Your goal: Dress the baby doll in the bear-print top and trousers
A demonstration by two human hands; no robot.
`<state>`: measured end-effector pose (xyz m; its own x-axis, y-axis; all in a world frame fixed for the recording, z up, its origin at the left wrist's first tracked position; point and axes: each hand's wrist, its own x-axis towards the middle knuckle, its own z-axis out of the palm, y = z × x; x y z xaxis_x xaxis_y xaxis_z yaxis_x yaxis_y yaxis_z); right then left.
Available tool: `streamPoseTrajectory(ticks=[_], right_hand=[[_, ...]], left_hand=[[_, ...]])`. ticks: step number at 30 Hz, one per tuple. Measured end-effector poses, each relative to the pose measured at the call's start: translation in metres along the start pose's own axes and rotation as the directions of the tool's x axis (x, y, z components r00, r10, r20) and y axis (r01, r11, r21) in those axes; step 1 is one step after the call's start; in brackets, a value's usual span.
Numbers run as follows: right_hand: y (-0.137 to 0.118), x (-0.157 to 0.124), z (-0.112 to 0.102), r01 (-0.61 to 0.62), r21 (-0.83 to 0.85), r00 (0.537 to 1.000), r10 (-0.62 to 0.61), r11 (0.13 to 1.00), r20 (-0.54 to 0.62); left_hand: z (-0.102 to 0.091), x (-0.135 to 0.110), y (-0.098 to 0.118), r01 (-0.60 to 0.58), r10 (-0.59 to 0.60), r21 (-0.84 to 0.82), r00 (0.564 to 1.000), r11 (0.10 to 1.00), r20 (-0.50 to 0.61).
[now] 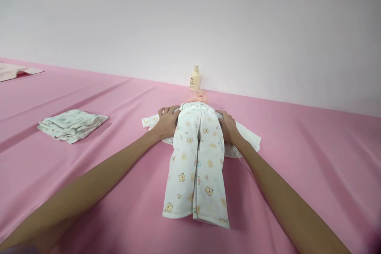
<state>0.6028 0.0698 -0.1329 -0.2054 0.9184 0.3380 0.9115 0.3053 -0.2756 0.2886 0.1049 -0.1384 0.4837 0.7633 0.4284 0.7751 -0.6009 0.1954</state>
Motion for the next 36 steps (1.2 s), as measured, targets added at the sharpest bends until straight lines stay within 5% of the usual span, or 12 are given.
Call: streamPoseTrajectory(ticks=[7, 36], right_hand=[[-0.006, -0.001, 0.005, -0.106, 0.048, 0.994, 0.107, 0.993, -0.032], [-0.007, -0.007, 0.015, -0.058, 0.034, 0.992, 0.062, 0.998, -0.113]], left_hand=[[0.007, -0.002, 0.008, 0.091, -0.091, 0.005, 0.996, 0.996, -0.007], [0.004, -0.001, 0.016, 0.153, -0.154, 0.070, 0.988, 0.986, 0.006]])
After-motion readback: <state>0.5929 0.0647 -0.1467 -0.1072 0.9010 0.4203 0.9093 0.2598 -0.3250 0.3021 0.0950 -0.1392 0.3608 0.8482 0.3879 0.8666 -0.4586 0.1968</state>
